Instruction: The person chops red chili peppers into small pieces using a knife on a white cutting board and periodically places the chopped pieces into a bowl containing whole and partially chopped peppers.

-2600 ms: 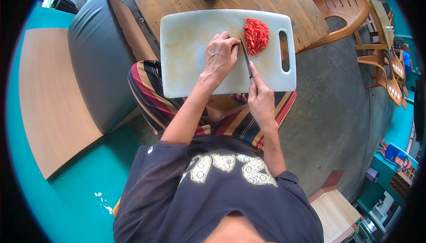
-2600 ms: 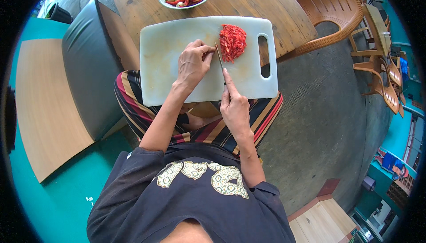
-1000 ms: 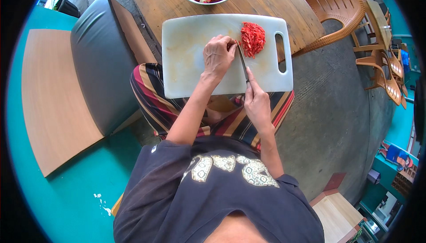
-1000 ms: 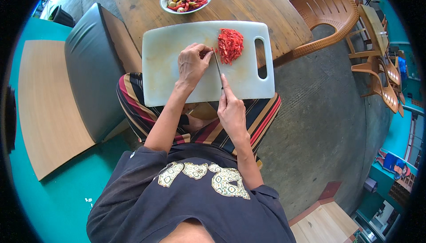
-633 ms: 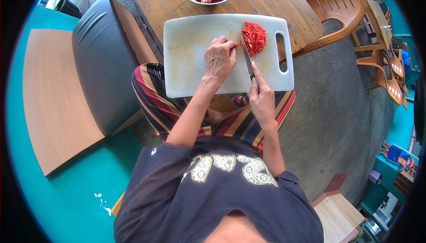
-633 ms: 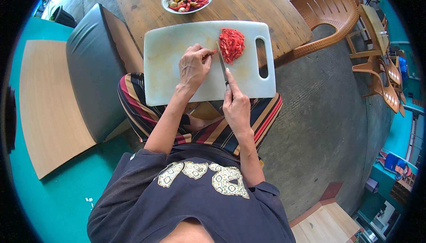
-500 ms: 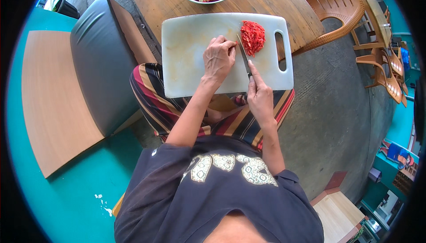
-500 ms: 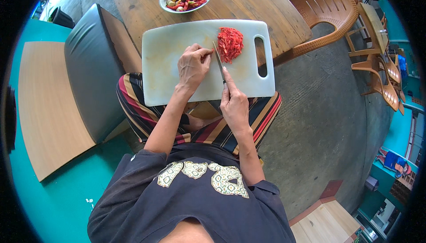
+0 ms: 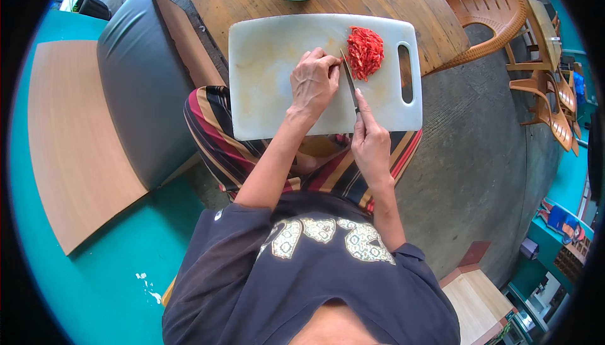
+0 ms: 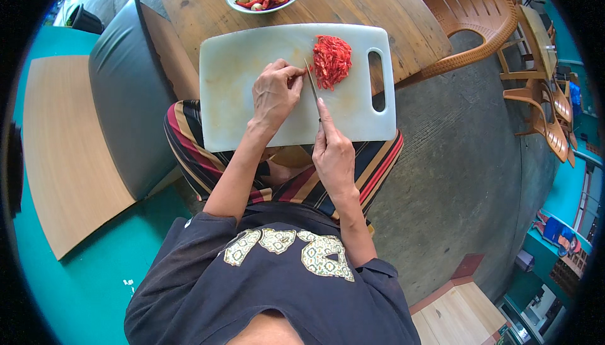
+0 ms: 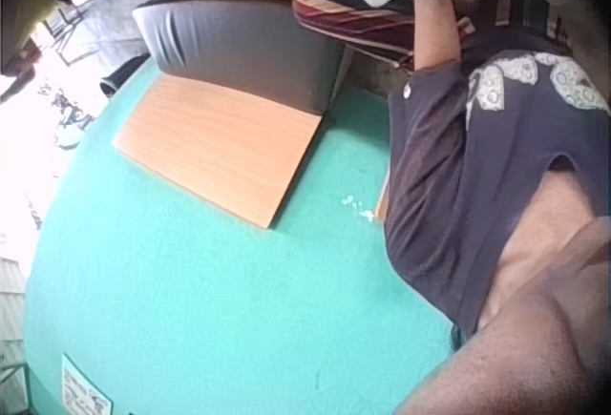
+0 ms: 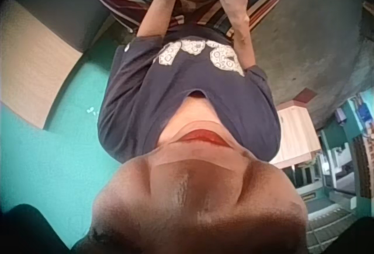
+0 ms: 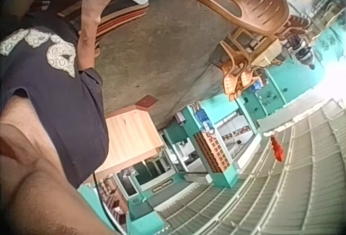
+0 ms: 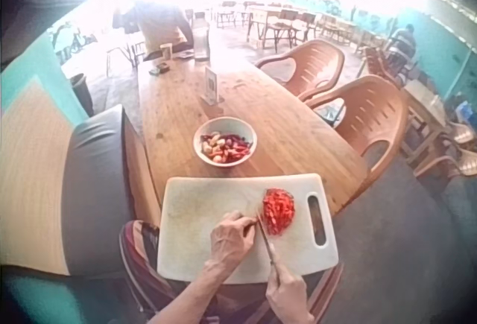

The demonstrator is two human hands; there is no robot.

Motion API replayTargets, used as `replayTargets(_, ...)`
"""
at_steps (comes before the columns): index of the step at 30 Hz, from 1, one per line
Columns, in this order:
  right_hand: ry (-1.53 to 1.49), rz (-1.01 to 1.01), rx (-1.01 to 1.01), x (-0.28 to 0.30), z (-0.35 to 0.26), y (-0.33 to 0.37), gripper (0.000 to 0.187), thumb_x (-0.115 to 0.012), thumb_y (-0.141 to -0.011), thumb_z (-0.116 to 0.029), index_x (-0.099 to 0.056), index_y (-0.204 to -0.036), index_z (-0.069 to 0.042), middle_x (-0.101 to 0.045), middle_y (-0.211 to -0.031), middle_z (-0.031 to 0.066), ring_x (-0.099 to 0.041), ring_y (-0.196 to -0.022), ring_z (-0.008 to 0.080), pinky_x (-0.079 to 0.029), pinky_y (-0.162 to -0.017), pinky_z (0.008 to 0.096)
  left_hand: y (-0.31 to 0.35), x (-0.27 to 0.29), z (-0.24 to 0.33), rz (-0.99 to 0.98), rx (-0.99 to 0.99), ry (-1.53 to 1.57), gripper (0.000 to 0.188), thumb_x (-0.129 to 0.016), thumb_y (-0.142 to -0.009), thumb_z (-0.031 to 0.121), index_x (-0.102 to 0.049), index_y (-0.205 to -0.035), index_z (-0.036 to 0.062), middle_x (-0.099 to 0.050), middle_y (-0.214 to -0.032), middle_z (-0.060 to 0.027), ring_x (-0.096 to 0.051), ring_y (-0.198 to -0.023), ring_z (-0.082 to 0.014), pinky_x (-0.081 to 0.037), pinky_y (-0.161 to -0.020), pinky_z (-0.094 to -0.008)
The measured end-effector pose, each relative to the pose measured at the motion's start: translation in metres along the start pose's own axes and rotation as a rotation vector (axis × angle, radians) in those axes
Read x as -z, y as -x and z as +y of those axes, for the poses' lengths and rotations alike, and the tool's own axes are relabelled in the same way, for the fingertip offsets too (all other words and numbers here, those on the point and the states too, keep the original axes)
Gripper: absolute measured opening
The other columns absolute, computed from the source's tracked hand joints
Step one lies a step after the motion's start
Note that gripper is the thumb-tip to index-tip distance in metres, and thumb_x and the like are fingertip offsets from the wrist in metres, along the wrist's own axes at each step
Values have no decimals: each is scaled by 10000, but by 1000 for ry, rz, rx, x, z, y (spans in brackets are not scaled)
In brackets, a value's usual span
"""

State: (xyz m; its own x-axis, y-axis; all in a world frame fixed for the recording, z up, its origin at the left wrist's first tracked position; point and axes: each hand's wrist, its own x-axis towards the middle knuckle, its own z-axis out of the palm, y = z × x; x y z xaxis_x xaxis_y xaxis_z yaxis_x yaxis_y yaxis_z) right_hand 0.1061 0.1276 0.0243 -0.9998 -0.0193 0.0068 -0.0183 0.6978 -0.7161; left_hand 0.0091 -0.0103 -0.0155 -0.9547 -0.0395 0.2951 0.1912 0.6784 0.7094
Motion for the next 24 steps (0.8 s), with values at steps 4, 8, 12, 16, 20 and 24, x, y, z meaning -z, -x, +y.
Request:
replayTargets(4,-32,6,9,-3,2,-1,572,-527,-940,31,-448,-1486,-123,-650,-841,254,-660,-708,382,-487,-663,465,-1,0,0,-20,15,17,97,-724,-826,117,-773,-899,76,-671,-849,-62,-650,-828,-236,-522,-743,-355)
replayTargets(8,-3,-30,-10,-3,-3,-3,606,-526,-931,34,-407,-1506,-116,-644,-808,254,-660,-701,385,-484,-665,482,-1,2,0,-28,9,8,97,-727,-819,116,-771,-895,74,-672,-848,-59,-652,-822,-237,-522,-743,-357)
replayTargets(12,37,-28,14,-12,-6,-14,620,-523,-929,23,-370,-1518,-92,-642,-786,266,-664,-707,400,-493,-663,496,-3,3,1,-39,-2,-15,93,-727,-816,109,-768,-891,72,-673,-851,-60,-655,-820,-238,-523,-744,-360)
replayTargets(16,79,-62,-27,-14,-5,-16,609,-526,-930,11,-374,-1512,-79,-641,-778,272,-661,-711,414,-502,-659,500,-2,-2,-1,-11,11,1,84,-730,-813,109,-766,-881,76,-675,-843,-56,-660,-826,-236,-524,-741,-358)
replayTargets(20,32,-40,-18,-8,-3,3,587,-526,-938,-2,-393,-1504,-88,-630,-740,277,-652,-683,432,-501,-648,509,-2,-4,-1,22,29,11,81,-740,-813,122,-765,-877,80,-675,-825,-56,-663,-813,-232,-523,-734,-354)
replayTargets(24,-17,-24,-8,-1,1,8,520,-519,-959,-39,-450,-1472,-98,-624,-735,289,-651,-693,447,-505,-646,504,0,0,-3,12,49,7,79,-744,-815,132,-765,-869,79,-673,-820,-60,-662,-810,-230,-520,-734,-355)
